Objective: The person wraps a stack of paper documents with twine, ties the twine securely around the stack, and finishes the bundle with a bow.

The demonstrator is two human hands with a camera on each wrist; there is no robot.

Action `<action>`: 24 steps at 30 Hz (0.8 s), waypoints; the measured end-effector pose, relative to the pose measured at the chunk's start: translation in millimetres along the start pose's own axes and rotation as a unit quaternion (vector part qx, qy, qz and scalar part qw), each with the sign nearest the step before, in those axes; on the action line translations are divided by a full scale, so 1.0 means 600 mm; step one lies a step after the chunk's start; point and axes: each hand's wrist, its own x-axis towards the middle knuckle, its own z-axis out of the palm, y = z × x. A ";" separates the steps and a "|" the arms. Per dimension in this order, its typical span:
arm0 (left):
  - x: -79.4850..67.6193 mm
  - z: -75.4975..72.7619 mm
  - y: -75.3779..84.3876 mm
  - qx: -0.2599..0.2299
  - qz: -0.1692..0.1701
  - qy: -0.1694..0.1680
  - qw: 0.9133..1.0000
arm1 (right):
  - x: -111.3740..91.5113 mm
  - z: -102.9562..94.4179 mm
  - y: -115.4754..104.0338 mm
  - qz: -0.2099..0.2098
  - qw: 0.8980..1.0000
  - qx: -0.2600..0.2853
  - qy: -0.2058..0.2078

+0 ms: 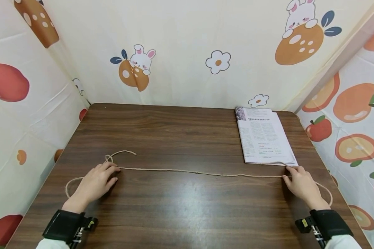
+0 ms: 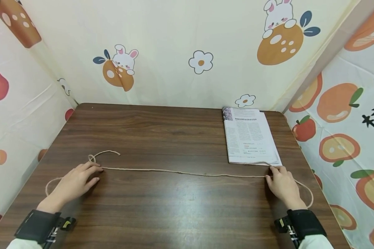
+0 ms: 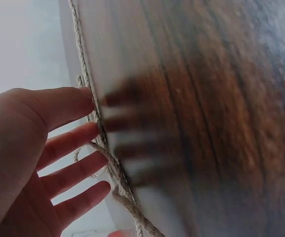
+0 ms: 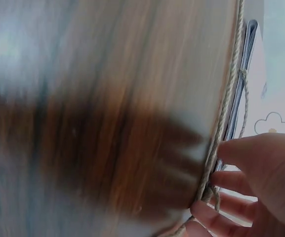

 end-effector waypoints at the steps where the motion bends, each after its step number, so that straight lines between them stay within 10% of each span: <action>1: 0.000 0.000 0.000 0.000 -0.001 0.000 1.000 | 0.000 0.001 0.004 -0.005 1.000 0.000 0.001; 24: 0.020 0.005 -0.005 -0.005 -0.017 -0.017 1.000 | 0.031 -0.009 0.030 0.020 0.998 -0.011 -0.054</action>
